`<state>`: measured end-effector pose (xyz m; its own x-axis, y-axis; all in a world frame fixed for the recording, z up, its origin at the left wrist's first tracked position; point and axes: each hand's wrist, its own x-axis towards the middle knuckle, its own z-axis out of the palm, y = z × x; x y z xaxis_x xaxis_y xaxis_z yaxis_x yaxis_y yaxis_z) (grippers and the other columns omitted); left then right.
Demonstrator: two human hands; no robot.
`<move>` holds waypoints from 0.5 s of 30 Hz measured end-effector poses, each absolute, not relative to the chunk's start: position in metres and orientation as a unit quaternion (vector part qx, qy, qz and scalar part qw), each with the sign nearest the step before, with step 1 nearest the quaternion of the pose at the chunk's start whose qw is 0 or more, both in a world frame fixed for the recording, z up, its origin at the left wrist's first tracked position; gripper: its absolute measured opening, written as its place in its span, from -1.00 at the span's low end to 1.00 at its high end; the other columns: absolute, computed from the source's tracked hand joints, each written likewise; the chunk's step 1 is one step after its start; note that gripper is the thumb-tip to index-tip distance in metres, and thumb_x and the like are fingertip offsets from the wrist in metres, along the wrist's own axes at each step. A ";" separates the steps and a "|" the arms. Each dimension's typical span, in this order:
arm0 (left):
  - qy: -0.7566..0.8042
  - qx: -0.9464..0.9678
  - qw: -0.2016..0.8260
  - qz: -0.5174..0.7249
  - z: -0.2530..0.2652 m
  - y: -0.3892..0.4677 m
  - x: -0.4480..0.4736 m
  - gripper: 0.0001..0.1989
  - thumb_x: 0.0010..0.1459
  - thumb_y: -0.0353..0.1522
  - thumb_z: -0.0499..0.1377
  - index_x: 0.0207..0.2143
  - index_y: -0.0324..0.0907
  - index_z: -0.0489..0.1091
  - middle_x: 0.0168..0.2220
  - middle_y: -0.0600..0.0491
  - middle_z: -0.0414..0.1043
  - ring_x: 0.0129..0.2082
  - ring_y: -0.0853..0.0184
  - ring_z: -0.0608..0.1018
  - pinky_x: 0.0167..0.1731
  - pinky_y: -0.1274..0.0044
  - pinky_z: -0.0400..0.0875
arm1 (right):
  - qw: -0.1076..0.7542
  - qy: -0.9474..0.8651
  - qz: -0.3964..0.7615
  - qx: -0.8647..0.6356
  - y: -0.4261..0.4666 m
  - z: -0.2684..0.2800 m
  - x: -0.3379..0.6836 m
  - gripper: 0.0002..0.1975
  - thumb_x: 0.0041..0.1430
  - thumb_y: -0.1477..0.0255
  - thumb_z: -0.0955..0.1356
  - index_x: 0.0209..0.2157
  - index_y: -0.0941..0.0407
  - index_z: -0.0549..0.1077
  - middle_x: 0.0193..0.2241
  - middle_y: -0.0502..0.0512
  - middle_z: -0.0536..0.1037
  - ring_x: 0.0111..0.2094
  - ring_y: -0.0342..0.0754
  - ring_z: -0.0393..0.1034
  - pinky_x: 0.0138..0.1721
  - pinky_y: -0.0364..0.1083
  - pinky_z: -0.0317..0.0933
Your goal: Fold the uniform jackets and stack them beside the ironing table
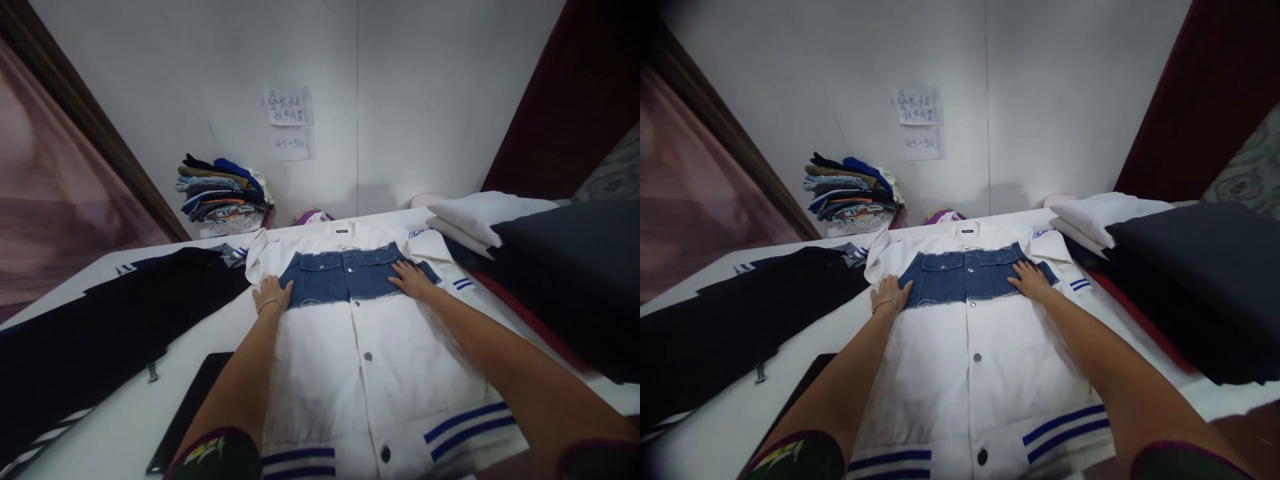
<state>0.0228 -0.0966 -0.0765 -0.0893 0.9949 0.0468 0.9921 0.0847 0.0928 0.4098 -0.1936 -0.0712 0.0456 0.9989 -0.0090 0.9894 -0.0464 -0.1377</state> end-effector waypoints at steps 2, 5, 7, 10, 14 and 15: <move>0.737 0.674 0.011 0.052 -0.077 -0.096 0.023 -0.31 0.21 -0.01 -0.26 0.23 -0.23 0.08 0.31 -0.09 -0.04 0.30 0.14 -0.02 0.18 0.12 -0.05 | 0.043 -0.667 0.052 -0.742 -0.189 -0.083 0.424 -0.34 0.26 0.05 0.06 0.26 0.15 0.07 0.30 0.18 -0.02 0.30 0.13 -0.20 0.24 0.14 -0.19; 0.736 0.675 0.005 0.058 -0.078 -0.095 0.022 -0.31 0.20 -0.01 -0.25 0.22 -0.22 0.10 0.30 -0.10 -0.03 0.30 0.13 -0.01 0.16 0.10 -0.04 | 0.057 -0.669 0.041 -0.740 -0.188 -0.092 0.433 -0.32 0.25 0.03 0.07 0.26 0.16 0.08 0.30 0.18 -0.02 0.30 0.13 -0.20 0.24 0.14 -0.18; 0.733 0.677 0.003 0.063 -0.078 -0.094 0.021 -0.31 0.21 -0.01 -0.25 0.22 -0.24 0.11 0.30 -0.11 -0.02 0.29 0.12 0.00 0.15 0.09 -0.03 | 0.075 -0.674 0.050 -0.733 -0.189 -0.091 0.431 -0.33 0.24 0.05 0.10 0.24 0.18 0.13 0.29 0.22 0.01 0.30 0.15 -0.17 0.24 0.15 -0.18; 0.728 0.682 0.001 0.072 -0.078 -0.093 0.021 -0.32 0.21 -0.02 -0.25 0.20 -0.25 0.13 0.28 -0.14 0.01 0.28 0.11 0.03 0.13 0.07 -0.01 | 0.148 -0.697 0.077 -0.697 -0.197 -0.080 0.431 -0.43 0.24 0.13 0.16 0.16 0.15 0.27 0.23 0.19 0.18 0.26 0.10 -0.03 0.22 0.10 -0.09; 0.725 0.684 -0.005 0.081 -0.078 -0.093 0.022 -0.36 0.21 -0.03 -0.24 0.16 -0.21 0.19 0.26 -0.14 0.07 0.26 0.06 0.06 0.10 0.05 0.03 | 0.279 -0.644 0.047 -0.711 -0.221 -0.058 0.459 -0.57 0.26 0.26 0.14 0.07 0.05 0.37 0.08 0.06 0.41 0.11 0.02 0.25 0.13 0.01 0.13; 0.725 0.684 -0.006 0.081 -0.077 -0.093 0.022 -0.36 0.21 -0.03 -0.24 0.15 -0.20 0.19 0.26 -0.13 0.08 0.26 0.05 0.06 0.10 0.05 0.04 | 0.280 -0.595 0.036 -0.752 -0.228 -0.053 0.471 -0.58 0.25 0.28 0.15 0.07 0.06 0.37 0.07 0.06 0.42 0.08 0.03 0.29 0.10 -0.01 0.16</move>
